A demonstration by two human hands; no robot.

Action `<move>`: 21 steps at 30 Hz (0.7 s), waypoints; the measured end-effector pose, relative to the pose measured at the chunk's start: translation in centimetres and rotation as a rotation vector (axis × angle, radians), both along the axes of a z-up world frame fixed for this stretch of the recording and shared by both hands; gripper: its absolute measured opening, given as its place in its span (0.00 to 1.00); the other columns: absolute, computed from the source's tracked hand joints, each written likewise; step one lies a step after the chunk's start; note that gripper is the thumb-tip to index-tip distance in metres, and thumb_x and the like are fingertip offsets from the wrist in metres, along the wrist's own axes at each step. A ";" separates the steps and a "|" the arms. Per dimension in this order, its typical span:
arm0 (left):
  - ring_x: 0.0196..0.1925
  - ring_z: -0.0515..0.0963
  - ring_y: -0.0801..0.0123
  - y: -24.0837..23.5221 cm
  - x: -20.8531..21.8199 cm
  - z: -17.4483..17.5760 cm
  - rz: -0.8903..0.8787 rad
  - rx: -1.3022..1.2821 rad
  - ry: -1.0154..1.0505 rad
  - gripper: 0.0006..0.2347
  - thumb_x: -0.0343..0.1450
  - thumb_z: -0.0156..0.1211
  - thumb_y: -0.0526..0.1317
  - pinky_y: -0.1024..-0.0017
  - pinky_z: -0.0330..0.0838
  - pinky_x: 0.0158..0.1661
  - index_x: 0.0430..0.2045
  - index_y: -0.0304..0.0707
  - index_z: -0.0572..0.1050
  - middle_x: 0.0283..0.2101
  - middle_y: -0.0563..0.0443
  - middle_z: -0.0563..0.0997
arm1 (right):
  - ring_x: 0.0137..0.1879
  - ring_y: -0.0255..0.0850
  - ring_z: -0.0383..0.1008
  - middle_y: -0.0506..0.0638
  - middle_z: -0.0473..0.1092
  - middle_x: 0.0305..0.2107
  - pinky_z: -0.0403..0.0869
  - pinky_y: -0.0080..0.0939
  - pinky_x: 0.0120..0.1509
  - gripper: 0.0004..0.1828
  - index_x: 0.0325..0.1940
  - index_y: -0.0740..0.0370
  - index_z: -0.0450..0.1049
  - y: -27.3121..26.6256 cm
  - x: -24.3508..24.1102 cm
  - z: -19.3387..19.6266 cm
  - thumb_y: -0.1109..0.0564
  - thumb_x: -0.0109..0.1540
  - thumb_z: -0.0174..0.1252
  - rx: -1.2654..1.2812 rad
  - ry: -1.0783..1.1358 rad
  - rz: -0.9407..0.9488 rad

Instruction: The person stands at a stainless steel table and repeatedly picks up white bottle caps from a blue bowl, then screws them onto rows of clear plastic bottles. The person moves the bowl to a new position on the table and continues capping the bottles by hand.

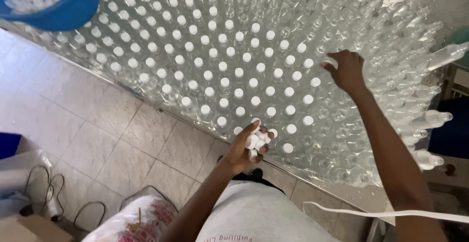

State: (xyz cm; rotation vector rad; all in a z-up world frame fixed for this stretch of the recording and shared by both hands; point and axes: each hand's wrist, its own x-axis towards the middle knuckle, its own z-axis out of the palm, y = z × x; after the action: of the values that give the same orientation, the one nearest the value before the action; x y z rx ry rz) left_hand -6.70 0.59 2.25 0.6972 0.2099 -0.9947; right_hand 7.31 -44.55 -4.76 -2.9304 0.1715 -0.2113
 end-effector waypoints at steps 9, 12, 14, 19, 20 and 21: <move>0.24 0.83 0.67 1.2 0.9 1.7 -0.333 -0.062 -0.035 0.24 0.82 0.48 0.65 0.80 0.67 0.05 0.40 0.43 0.72 0.35 0.51 0.78 | 0.46 0.55 0.86 0.59 0.81 0.46 0.87 0.50 0.35 0.13 0.58 0.63 0.84 25.7 -17.0 10.5 0.59 0.71 0.61 1.162 0.426 0.042; 0.23 0.82 0.68 3.4 1.4 4.5 -0.442 -0.092 -0.063 0.25 0.80 0.52 0.67 0.83 0.67 0.05 0.40 0.43 0.71 0.32 0.52 0.75 | 0.50 0.54 0.83 0.62 0.80 0.48 0.87 0.52 0.40 0.15 0.59 0.68 0.83 27.0 -18.5 9.7 0.63 0.69 0.62 1.275 0.415 0.073; 0.24 0.83 0.67 3.9 1.3 1.3 -0.496 -0.109 -0.051 0.25 0.80 0.54 0.66 0.83 0.69 0.06 0.45 0.42 0.71 0.34 0.54 0.72 | 0.53 0.54 0.84 0.61 0.82 0.47 0.85 0.56 0.52 0.15 0.58 0.66 0.84 28.0 -19.6 10.3 0.63 0.67 0.64 1.264 0.388 0.060; 0.27 0.83 0.74 4.9 1.3 -0.7 -0.647 -0.126 -0.050 0.21 0.82 0.50 0.64 0.88 0.69 0.08 0.42 0.44 0.69 0.34 0.57 0.72 | 0.59 0.53 0.82 0.63 0.84 0.46 0.78 0.61 0.67 0.14 0.55 0.68 0.84 30.1 -22.1 10.1 0.62 0.65 0.68 1.245 0.244 -0.093; 0.28 0.82 0.73 5.1 1.3 -1.0 -0.632 -0.120 -0.050 0.20 0.82 0.54 0.62 0.87 0.69 0.09 0.40 0.45 0.70 0.37 0.55 0.73 | 0.59 0.50 0.81 0.63 0.83 0.49 0.77 0.57 0.67 0.17 0.58 0.69 0.83 30.1 -22.7 9.9 0.62 0.65 0.68 1.283 0.144 -0.207; 0.29 0.81 0.72 5.2 1.3 -1.3 -0.617 -0.114 -0.051 0.19 0.81 0.58 0.61 0.86 0.68 0.10 0.38 0.45 0.71 0.40 0.52 0.75 | 0.60 0.47 0.79 0.63 0.82 0.51 0.77 0.54 0.68 0.20 0.61 0.70 0.82 30.0 -23.4 9.8 0.62 0.65 0.68 1.315 0.042 -0.321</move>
State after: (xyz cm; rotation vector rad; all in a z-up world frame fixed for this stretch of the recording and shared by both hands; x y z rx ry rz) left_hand -5.42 5.84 0.97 0.6952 -0.1179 -1.5607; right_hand -16.11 -14.51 5.02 -1.5888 0.5361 -0.0358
